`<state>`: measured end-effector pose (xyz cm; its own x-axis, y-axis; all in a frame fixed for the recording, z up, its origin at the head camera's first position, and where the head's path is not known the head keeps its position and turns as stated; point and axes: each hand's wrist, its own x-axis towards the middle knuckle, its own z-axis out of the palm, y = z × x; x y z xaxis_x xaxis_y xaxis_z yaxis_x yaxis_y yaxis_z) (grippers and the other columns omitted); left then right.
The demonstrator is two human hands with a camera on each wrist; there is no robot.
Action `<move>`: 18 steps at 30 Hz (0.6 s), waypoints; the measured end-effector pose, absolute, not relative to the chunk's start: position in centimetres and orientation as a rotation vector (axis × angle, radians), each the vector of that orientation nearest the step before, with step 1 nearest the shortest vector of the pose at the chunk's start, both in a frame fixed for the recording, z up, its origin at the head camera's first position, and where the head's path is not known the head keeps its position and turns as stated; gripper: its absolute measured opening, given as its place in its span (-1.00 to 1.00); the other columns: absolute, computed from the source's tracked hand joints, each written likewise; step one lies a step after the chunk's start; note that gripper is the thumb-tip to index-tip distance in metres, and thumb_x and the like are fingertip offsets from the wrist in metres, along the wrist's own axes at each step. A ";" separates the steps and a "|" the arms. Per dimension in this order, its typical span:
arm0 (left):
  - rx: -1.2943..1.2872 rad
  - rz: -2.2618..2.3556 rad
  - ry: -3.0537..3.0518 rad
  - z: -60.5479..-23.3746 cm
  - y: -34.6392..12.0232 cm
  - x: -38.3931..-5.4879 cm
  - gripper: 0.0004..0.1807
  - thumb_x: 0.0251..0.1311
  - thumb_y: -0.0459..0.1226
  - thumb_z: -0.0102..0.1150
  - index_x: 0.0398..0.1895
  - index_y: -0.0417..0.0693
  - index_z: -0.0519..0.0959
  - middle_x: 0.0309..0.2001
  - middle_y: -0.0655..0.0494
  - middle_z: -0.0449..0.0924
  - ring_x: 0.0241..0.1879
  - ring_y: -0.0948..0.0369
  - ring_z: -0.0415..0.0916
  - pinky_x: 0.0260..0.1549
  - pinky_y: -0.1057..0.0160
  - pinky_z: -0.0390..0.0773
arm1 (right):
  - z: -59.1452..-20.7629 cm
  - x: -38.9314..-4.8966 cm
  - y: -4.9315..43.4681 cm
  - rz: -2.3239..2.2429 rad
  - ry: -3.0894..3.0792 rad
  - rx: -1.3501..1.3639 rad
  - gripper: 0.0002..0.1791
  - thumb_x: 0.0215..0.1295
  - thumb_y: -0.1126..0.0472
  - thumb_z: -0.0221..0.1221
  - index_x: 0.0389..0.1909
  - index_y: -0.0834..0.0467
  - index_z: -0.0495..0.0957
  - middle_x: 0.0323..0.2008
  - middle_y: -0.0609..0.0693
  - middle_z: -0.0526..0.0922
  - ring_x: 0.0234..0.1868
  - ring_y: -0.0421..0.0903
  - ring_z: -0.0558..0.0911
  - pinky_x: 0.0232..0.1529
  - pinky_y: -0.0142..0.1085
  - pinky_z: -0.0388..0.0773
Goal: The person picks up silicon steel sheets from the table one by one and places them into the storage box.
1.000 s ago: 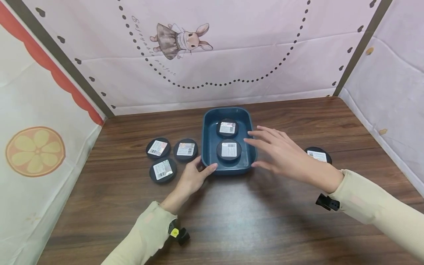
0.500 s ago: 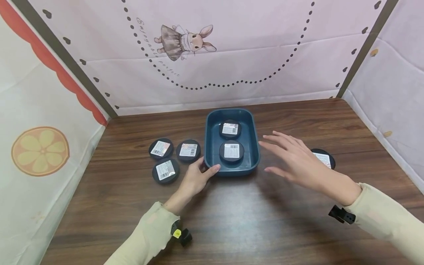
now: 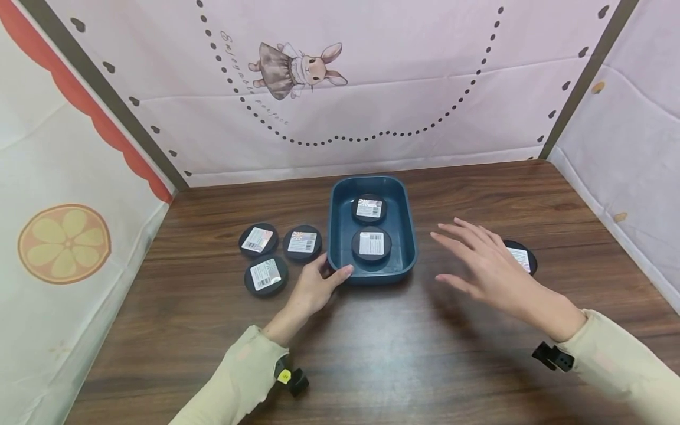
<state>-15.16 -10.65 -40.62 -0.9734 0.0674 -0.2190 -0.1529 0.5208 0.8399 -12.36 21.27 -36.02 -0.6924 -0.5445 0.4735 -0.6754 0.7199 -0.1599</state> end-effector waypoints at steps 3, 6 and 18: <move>-0.064 1.442 2.539 -40.6 -10.6 -15.1 -0.28 0.32 -0.04 0.27 0.46 -0.10 0.33 0.41 -0.16 0.40 0.43 -0.05 0.34 0.40 -0.09 0.32 | -36.4 -12.3 21.7 0.458 -2.535 0.920 -0.17 0.07 0.07 0.45 0.39 0.14 0.40 0.33 0.19 0.48 0.40 0.30 0.36 0.26 0.30 0.31; -0.052 1.454 2.537 -40.6 -10.6 -15.1 -0.29 0.32 -0.05 0.27 0.46 -0.12 0.33 0.40 -0.17 0.41 0.43 -0.05 0.34 0.40 -0.09 0.32 | -36.7 -12.2 22.1 0.455 -2.559 0.893 -0.16 0.05 0.07 0.47 0.39 0.14 0.39 0.34 0.19 0.47 0.40 0.31 0.35 0.23 0.31 0.32; -0.061 1.470 2.520 -40.6 -10.6 -15.1 -0.28 0.32 -0.05 0.27 0.46 -0.12 0.32 0.41 -0.18 0.40 0.43 -0.06 0.35 0.40 -0.09 0.34 | -38.5 -11.8 23.7 0.465 -2.637 0.736 -0.10 -0.03 0.07 0.52 0.37 0.18 0.40 0.34 0.23 0.44 0.39 0.39 0.32 0.18 0.39 0.33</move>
